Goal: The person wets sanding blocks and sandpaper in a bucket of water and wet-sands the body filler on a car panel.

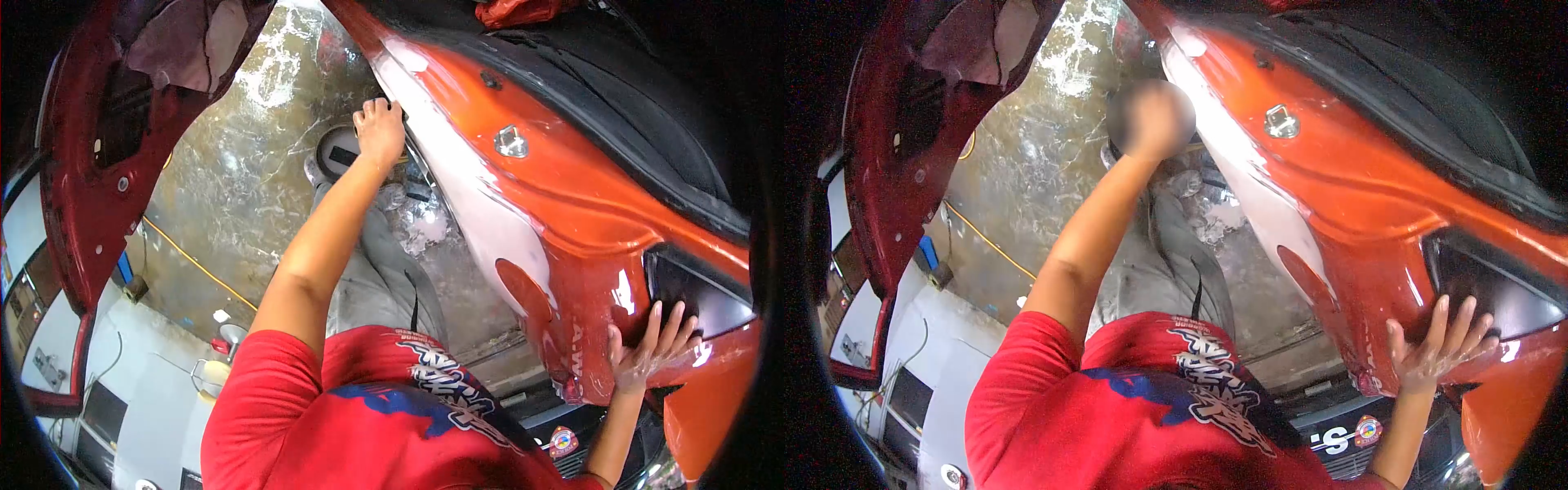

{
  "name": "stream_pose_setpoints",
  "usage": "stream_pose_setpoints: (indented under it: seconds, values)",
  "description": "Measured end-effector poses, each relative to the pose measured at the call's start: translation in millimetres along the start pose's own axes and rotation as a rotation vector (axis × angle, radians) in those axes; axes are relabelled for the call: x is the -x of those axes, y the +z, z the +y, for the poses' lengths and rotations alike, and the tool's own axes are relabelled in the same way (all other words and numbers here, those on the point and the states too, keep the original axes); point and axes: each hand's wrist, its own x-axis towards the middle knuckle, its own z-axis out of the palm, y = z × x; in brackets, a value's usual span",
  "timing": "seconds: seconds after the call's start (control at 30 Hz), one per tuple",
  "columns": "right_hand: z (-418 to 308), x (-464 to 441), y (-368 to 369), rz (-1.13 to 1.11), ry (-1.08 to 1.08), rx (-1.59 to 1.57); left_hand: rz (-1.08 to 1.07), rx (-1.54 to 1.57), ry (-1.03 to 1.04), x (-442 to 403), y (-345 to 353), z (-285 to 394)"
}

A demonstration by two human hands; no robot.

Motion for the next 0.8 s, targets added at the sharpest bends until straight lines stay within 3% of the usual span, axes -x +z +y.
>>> stream_pose_setpoints:
  seconds: [0.13, 0.33, 0.47, 0.53, 0.67, 0.8]
  values:
    - [-31, -34, 0, -0.040, 0.131, -0.043, -0.007, 0.007, 0.007, -45, 42, -39]
    - [-85, -84, 29, 0.212, 0.587, -0.050, -0.004, 0.051, 0.031, -89, 93, -81]
    - [-100, -104, 37, 0.206, 0.769, 0.078, -0.006, 0.075, 0.063, -120, 120, -104]
    - [-98, -105, 43, 0.279, 0.890, -0.038, -0.044, 0.089, 0.074, -134, 135, -116]
    - [-88, -90, 40, 0.047, 0.658, 0.257, -0.107, 0.088, 0.075, -165, 159, -135]
    - [-99, -97, 45, 0.039, 0.717, 0.270, -0.173, 0.029, 0.087, -197, 188, -150]
